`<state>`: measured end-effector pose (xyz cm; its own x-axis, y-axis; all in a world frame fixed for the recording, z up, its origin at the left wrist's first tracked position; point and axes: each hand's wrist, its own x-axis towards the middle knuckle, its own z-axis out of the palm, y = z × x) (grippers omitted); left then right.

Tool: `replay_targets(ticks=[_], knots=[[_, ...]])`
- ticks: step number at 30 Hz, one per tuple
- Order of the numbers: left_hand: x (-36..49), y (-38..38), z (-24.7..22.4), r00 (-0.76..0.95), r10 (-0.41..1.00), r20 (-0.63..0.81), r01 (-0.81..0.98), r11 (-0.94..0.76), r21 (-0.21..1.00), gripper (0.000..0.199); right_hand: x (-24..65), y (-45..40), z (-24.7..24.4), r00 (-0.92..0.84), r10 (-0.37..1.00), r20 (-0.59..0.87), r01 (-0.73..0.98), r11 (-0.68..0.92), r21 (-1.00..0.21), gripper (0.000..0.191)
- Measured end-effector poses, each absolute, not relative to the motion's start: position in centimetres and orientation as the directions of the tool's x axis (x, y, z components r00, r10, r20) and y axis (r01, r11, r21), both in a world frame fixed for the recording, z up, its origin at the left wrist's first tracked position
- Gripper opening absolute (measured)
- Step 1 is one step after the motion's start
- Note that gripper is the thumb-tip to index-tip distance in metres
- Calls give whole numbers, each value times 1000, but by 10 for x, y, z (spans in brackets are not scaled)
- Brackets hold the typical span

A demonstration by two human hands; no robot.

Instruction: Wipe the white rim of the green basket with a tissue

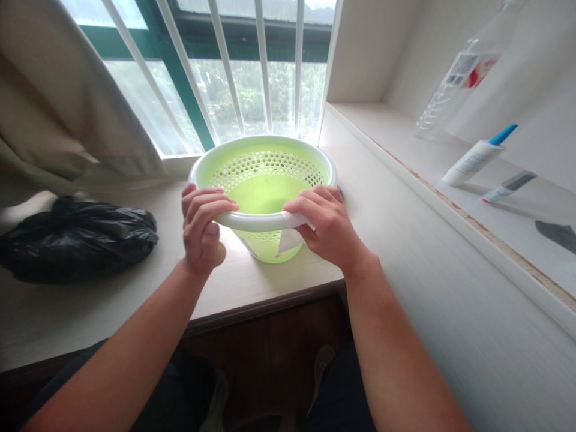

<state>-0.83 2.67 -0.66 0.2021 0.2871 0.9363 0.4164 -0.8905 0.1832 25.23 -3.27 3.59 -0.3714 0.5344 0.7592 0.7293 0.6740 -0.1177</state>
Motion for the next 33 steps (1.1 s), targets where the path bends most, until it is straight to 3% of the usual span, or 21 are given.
replay_targets(ticks=[33], knots=[[-10, 26, -2, 212, 332, 919, 428, -877, 217, 40, 252, -32, 35, -336, 538, 773, 738, 660, -138, 16]])
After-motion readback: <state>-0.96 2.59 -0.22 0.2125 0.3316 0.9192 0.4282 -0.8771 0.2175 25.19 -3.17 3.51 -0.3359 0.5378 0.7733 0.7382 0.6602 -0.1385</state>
